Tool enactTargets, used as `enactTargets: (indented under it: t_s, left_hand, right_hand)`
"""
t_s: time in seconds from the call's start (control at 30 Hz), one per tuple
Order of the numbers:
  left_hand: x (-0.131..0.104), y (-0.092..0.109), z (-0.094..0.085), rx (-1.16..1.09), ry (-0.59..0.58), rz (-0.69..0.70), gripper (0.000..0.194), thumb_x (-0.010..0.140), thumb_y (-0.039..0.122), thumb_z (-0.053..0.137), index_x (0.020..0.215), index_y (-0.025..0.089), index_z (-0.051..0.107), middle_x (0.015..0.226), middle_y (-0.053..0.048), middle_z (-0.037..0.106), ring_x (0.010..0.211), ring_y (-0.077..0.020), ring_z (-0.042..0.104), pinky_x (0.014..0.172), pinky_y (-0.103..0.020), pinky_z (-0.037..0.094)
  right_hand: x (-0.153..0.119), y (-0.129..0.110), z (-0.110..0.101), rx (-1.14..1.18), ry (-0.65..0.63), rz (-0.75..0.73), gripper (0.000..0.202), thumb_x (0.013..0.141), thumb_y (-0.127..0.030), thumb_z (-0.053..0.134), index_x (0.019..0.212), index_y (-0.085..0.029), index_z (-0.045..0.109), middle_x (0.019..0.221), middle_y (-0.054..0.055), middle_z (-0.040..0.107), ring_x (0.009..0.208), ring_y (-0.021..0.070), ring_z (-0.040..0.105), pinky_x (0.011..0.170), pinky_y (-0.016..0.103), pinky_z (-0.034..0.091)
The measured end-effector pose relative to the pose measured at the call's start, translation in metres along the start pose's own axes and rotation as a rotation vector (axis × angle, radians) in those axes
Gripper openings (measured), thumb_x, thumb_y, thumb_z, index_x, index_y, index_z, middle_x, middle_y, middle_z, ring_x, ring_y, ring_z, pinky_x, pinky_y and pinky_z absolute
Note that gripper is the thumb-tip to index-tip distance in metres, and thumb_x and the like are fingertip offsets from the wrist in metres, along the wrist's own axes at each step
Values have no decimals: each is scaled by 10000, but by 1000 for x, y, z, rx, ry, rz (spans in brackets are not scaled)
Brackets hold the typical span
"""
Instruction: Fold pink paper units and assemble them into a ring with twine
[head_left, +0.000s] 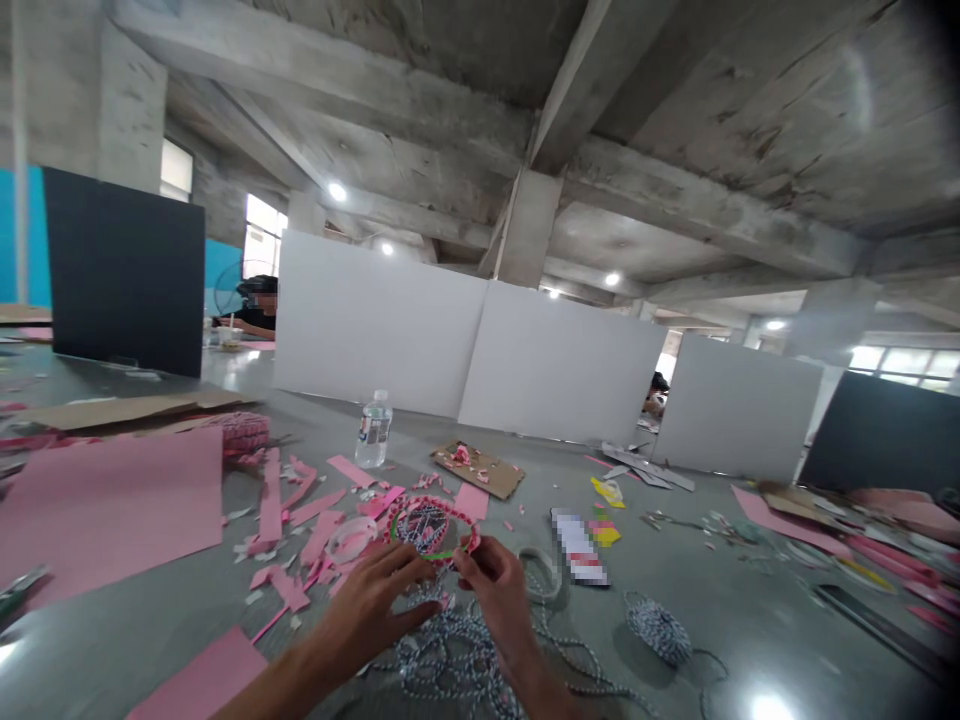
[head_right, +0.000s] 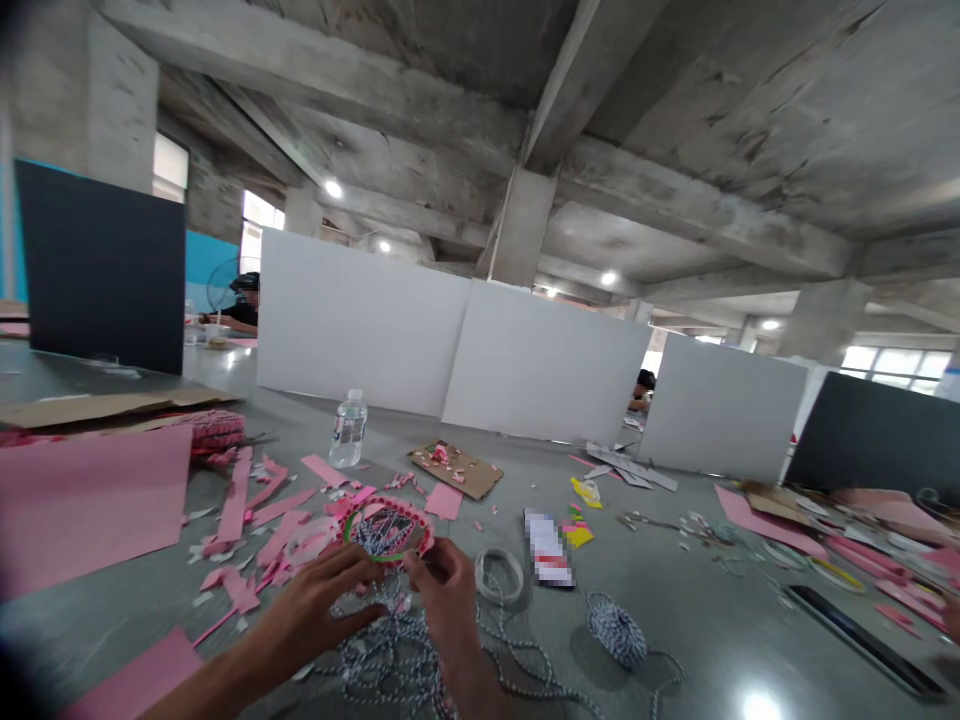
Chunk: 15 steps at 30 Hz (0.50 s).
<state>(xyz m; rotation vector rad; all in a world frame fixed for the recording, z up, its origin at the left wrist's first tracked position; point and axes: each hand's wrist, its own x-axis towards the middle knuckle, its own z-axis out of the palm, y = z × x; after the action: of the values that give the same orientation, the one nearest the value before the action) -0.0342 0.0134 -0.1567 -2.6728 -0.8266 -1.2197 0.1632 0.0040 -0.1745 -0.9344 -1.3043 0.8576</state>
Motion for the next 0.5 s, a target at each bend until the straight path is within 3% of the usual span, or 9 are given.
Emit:
enactTargets:
  t_s: [0.23, 0.37, 0.5]
  left_hand:
    - [4, 6, -6, 64, 108, 17, 94, 943, 328, 618, 954, 235, 627, 865, -8, 678, 792, -195, 654, 728, -289, 506]
    - [5, 4, -5, 58, 116, 13, 118, 945, 346, 614, 946, 228, 618, 863, -8, 670, 790, -189, 647, 730, -284, 500]
    - [4, 2, -3, 47, 92, 5, 90, 976, 264, 557, 913, 234, 614, 841, 2, 671, 786, -181, 639, 723, -273, 492]
  right_hand:
    - [-4, -5, 10, 107, -40, 74, 117, 751, -436, 758, 794, -328, 751, 799, 80, 739, 682, 292, 685, 558, 372, 505]
    - [-5, -7, 12, 120, -24, 85, 107, 750, -436, 747, 763, -331, 757, 755, 69, 720, 637, 267, 653, 533, 347, 475]
    - [-5, -9, 11, 111, -43, 109, 102, 740, -417, 752, 754, -317, 765, 724, 71, 707, 625, 265, 644, 520, 345, 482]
